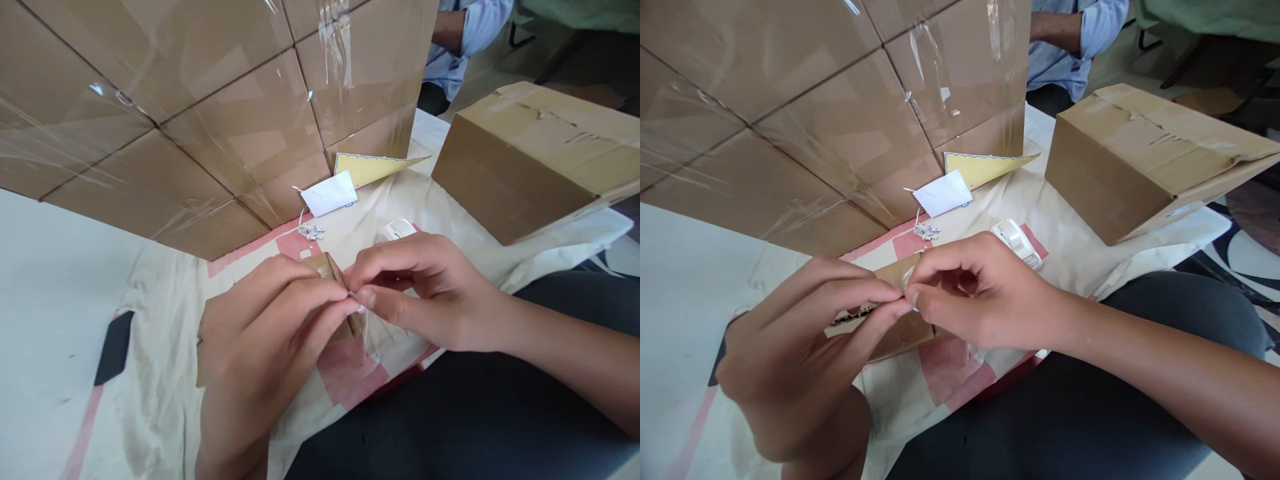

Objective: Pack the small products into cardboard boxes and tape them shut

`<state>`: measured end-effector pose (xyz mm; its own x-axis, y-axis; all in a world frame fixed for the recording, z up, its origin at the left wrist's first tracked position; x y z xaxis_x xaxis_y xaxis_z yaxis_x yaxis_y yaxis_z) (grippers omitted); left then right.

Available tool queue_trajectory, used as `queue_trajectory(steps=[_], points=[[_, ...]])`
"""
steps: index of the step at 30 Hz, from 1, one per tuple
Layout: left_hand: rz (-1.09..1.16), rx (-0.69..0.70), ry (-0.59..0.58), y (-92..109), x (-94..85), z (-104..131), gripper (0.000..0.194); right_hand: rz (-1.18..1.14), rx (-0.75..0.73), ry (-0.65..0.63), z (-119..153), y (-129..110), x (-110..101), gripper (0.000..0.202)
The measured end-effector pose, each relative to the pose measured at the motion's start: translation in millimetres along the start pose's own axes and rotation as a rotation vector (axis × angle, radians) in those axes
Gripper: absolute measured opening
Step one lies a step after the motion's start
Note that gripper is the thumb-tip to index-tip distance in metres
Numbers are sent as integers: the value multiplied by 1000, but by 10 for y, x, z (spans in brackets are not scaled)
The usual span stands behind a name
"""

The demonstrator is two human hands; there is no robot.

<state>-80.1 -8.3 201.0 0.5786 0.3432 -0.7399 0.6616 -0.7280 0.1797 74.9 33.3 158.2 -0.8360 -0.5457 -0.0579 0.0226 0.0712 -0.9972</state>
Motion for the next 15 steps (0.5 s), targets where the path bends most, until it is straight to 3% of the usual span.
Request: queue_trajectory(steps=[11, 15], points=[[79, 46, -56, 21, 45, 36, 14, -132, 150, -80, -18, 57, 13, 15], [154, -31, -52, -4, 99, 84, 13, -187, 188, -106, -19, 71, 9, 15]])
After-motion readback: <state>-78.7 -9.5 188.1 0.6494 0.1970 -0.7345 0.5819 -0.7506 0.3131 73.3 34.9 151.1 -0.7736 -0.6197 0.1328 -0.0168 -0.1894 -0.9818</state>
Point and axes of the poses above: each hand's wrist, its own z-axis away from the middle knuckle, its own x-axis out of the palm, y = z × x, the point moved 5 cm from there along -z, towards the middle knuckle, and after that the axes turned 13 degrees about x, right-handed, at the moved point
